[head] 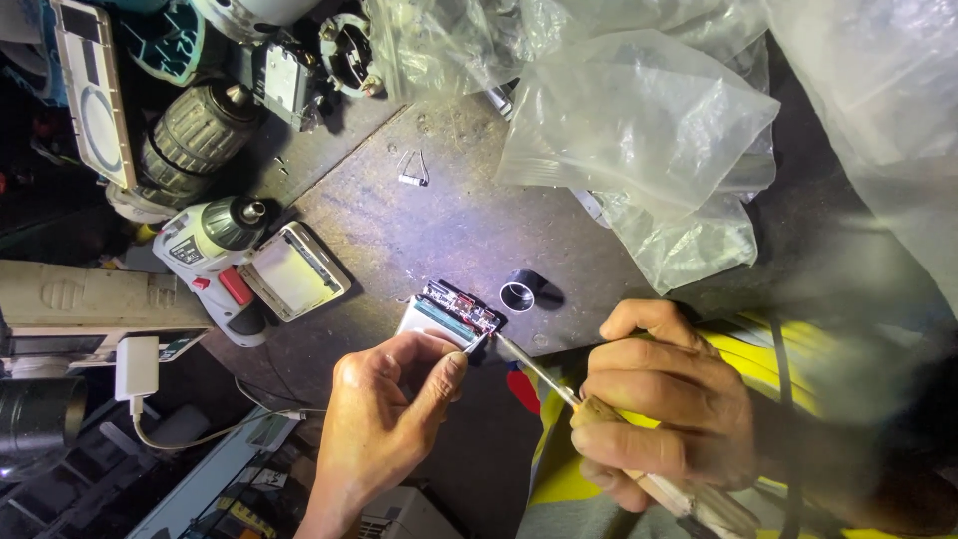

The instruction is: Soldering small wires or components onto a circuit board using a soldering iron and tweezers at a repair bench.

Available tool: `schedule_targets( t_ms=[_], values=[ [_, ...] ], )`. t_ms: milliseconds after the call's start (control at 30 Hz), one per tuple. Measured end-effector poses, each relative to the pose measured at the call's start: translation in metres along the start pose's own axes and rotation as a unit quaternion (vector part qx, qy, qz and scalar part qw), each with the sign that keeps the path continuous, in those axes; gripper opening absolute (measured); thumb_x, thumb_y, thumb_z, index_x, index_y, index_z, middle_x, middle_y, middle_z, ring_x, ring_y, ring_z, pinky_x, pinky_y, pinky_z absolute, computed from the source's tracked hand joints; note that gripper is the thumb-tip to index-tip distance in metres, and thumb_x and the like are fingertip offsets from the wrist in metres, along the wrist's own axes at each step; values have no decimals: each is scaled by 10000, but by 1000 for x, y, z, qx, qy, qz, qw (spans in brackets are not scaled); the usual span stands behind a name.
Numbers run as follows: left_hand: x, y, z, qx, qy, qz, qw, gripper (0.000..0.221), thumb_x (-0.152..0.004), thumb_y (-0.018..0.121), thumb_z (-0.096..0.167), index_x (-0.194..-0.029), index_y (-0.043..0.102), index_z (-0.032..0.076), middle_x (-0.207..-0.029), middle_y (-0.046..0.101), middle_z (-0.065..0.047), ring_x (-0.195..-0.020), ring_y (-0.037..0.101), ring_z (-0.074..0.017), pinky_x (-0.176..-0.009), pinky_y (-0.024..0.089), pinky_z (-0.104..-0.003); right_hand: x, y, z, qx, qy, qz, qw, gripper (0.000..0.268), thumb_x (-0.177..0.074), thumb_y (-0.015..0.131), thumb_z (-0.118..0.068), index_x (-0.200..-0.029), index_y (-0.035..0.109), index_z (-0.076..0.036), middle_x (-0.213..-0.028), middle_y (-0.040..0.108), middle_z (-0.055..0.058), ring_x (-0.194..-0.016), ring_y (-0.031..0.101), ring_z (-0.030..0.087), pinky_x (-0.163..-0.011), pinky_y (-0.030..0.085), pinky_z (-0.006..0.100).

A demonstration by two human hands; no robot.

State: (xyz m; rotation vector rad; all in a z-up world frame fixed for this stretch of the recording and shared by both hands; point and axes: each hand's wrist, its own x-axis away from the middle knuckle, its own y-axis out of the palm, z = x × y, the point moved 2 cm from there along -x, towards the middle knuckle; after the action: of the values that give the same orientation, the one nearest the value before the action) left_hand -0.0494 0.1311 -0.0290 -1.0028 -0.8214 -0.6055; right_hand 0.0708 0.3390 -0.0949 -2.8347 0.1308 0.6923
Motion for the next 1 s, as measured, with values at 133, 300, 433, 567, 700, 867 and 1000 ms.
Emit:
schedule_targets(
  t_ms=[133, 300, 433, 567, 700, 867, 1000],
  values=[
    [0, -1, -2, 11, 13, 0, 1000, 200, -909, 716, 229, -818, 785, 64, -688, 725, 16, -588, 602, -64, -536, 491, -238, -2, 15, -14, -20, 30, 67, 997, 107, -978, 532, -180, -1040, 570, -102, -770, 603, 41, -665, 616, 202, -943, 517, 649],
    [2, -7, 2, -51, 45, 12, 998, 216, -891, 704, 290, -799, 792, 116, -622, 742, 46, -542, 615, -43, -514, 487, -244, -8, 35, -27, 32, 52, 113, 992, 90, -955, 586, -130, -1036, 569, -97, -745, 555, 27, -613, 532, 172, -1034, 470, 798],
    [2, -8, -2, -44, 75, 17, 996, 186, -890, 701, 255, -795, 776, 114, -639, 742, 49, -536, 610, -43, -499, 486, -246, -12, 46, -33, 64, 48, 116, 990, 60, -957, 564, -109, -1013, 557, -88, -714, 525, 34, -604, 497, 174, -1016, 473, 825],
    [1, -9, -1, -49, 89, 10, 995, 195, -895, 687, 256, -800, 765, 105, -761, 790, 60, -560, 608, -40, -489, 480, -251, -11, 52, -35, 99, 38, 113, 988, 130, -1001, 542, -193, -1054, 579, -80, -773, 574, 61, -672, 564, 186, -1002, 452, 875],
    [1, -9, -5, -52, 69, 10, 996, 202, -896, 701, 291, -805, 784, 131, -692, 714, 94, -530, 469, -41, -460, 383, -265, -16, 55, -36, 115, 39, 117, 986, 105, -982, 522, -155, -978, 593, -77, -749, 563, 78, -639, 561, 189, -974, 456, 869],
    [0, -10, -2, -49, 85, 9, 995, 208, -897, 691, 272, -778, 762, 117, -712, 769, 67, -575, 631, -39, -524, 503, -245, -16, 52, -34, 117, 24, 97, 988, 83, -970, 538, -112, -995, 589, -51, -748, 553, 86, -645, 559, 203, -965, 432, 885],
    [-1, -9, -1, -46, 93, 10, 995, 219, -896, 687, 268, -758, 752, 111, -709, 778, 63, -570, 642, -41, -526, 511, -241, -18, 56, -35, 124, 37, 122, 984, 65, -953, 527, -80, -968, 588, -60, -714, 543, 73, -621, 535, 197, -957, 455, 875]
  ],
)
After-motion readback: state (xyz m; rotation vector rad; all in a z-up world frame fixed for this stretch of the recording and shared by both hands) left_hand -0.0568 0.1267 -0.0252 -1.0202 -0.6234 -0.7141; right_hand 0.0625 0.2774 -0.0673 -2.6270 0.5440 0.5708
